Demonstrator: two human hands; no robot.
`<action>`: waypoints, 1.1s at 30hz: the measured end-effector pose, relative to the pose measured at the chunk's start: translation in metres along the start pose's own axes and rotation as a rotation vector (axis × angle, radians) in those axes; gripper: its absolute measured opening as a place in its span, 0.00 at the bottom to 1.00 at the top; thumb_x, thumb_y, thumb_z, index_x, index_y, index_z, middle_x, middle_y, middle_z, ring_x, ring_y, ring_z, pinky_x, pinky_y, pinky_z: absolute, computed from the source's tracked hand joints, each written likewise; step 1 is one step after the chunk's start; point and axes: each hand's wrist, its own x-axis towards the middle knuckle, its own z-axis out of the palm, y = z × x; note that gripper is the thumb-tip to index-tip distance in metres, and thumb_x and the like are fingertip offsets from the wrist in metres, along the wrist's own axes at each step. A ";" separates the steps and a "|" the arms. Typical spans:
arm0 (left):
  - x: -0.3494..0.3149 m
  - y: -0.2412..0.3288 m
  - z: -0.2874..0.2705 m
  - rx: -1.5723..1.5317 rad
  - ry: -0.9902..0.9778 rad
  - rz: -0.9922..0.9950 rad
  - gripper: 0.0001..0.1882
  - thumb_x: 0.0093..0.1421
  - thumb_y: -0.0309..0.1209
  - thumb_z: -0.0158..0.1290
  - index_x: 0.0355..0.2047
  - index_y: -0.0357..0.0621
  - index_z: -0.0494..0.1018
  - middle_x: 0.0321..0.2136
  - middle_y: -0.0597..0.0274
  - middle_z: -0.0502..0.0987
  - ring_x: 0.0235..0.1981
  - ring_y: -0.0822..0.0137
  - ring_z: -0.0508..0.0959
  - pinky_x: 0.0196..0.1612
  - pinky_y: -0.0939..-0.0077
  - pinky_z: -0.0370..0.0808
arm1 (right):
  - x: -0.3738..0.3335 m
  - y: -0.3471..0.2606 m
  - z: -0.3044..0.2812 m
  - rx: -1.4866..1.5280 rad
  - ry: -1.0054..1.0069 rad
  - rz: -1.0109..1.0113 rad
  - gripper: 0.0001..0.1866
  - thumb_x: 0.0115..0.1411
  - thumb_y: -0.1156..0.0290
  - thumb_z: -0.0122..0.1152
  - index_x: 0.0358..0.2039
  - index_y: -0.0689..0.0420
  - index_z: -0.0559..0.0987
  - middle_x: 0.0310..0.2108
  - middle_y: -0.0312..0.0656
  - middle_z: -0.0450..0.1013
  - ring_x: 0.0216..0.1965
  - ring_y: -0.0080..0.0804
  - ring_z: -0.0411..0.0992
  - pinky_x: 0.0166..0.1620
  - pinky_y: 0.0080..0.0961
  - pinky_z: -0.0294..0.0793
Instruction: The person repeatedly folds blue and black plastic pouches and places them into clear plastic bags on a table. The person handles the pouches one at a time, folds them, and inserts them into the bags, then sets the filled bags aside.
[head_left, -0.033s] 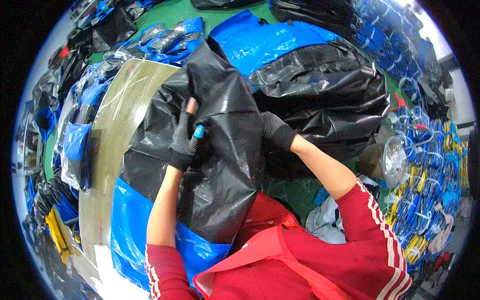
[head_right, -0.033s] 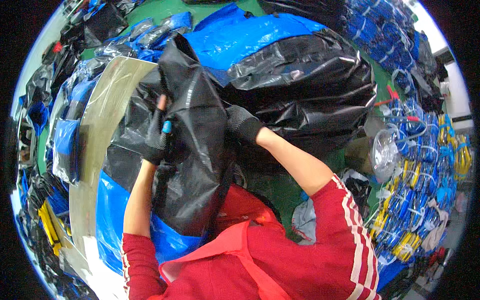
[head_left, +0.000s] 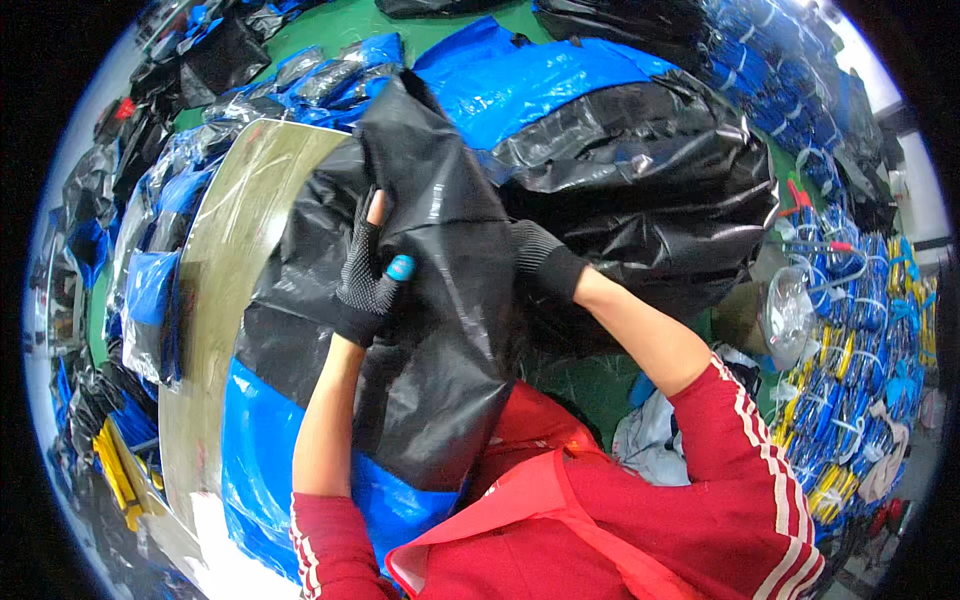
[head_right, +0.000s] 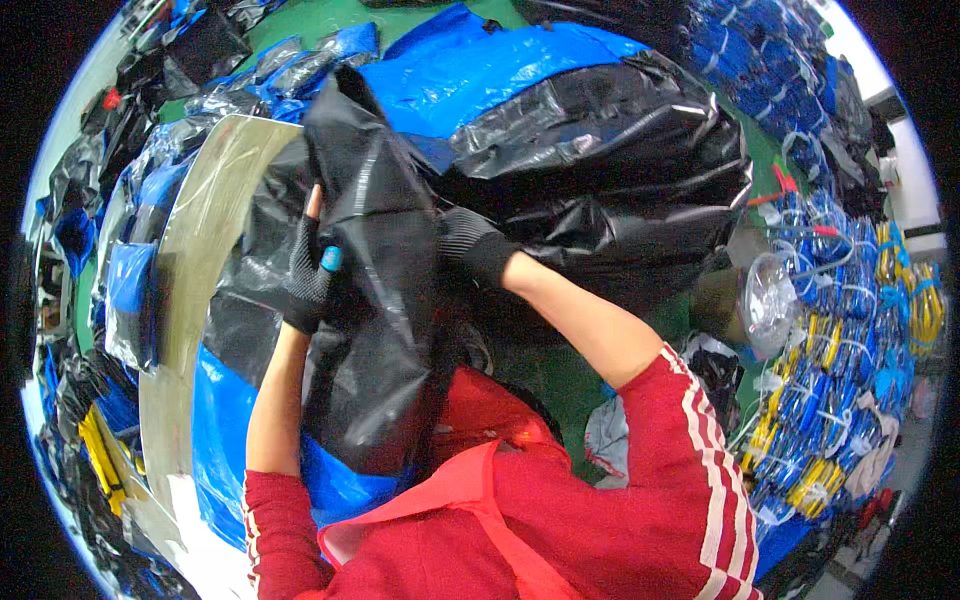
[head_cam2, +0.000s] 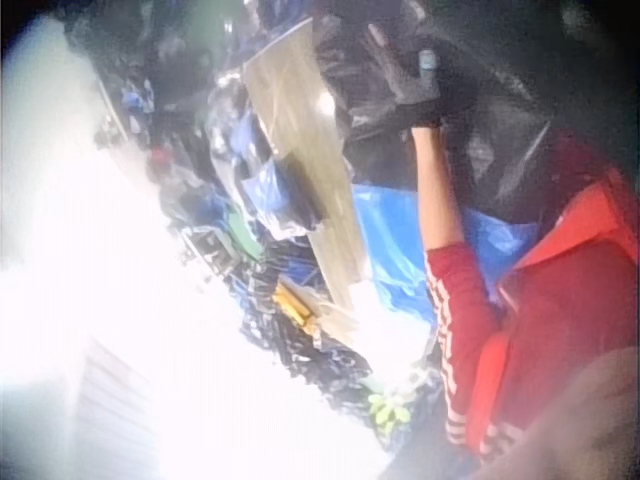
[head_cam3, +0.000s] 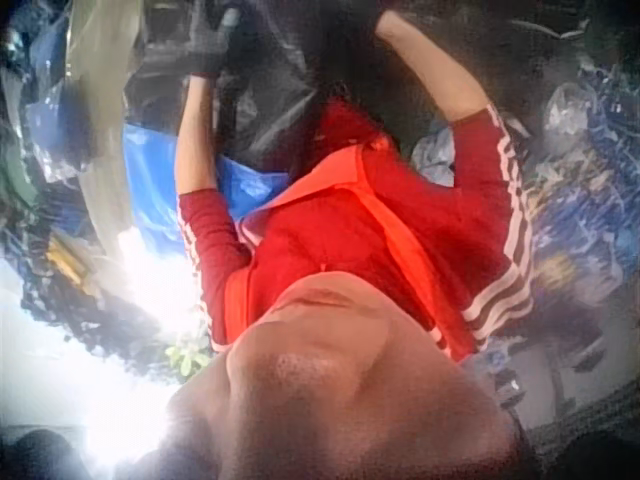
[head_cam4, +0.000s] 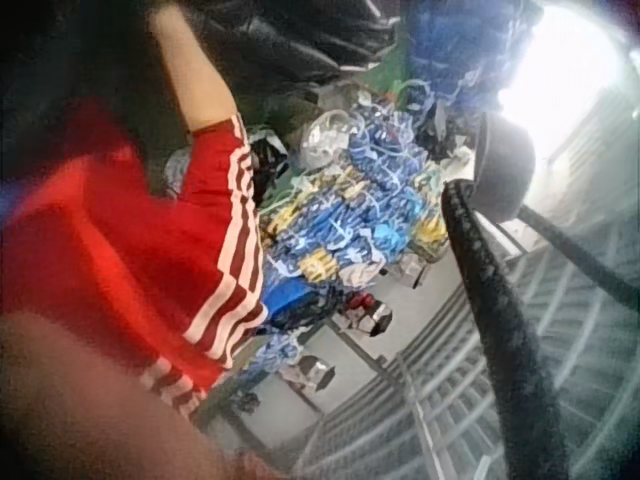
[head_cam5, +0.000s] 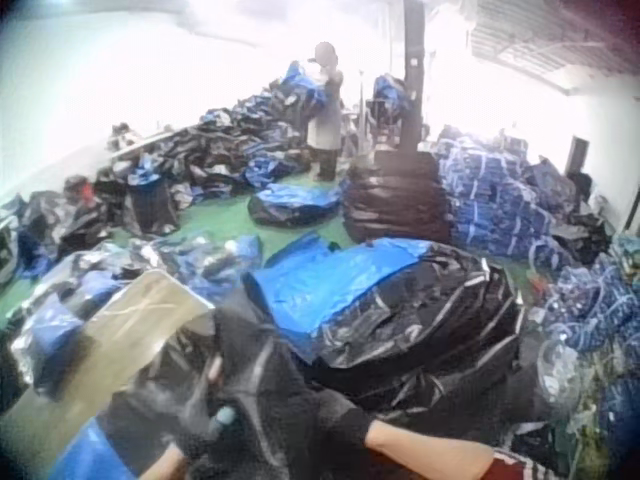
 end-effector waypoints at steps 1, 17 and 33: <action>-0.003 0.003 0.003 -0.003 -0.053 0.045 0.30 0.62 0.41 0.50 0.62 0.39 0.62 0.63 0.45 0.61 0.68 0.46 0.53 0.68 0.64 0.49 | -0.004 -0.002 0.001 -0.114 0.136 -0.255 0.18 0.65 0.60 0.48 0.46 0.60 0.77 0.37 0.56 0.76 0.39 0.44 0.76 0.41 0.35 0.73; -0.014 -0.012 0.011 0.413 -0.163 -0.058 0.28 0.64 0.43 0.45 0.60 0.38 0.62 0.63 0.53 0.59 0.62 0.55 0.61 0.66 0.53 0.49 | -0.027 -0.115 -0.009 -0.529 0.308 -0.554 0.13 0.60 0.65 0.53 0.39 0.60 0.77 0.35 0.51 0.74 0.35 0.49 0.74 0.38 0.39 0.72; -0.032 0.013 -0.012 0.810 -0.285 0.333 0.40 0.58 0.55 0.46 0.66 0.47 0.55 0.66 0.44 0.54 0.68 0.44 0.51 0.65 0.39 0.46 | -0.054 -0.047 -0.019 -0.909 -0.007 -0.975 0.26 0.61 0.62 0.53 0.61 0.47 0.69 0.59 0.42 0.67 0.60 0.46 0.64 0.65 0.45 0.57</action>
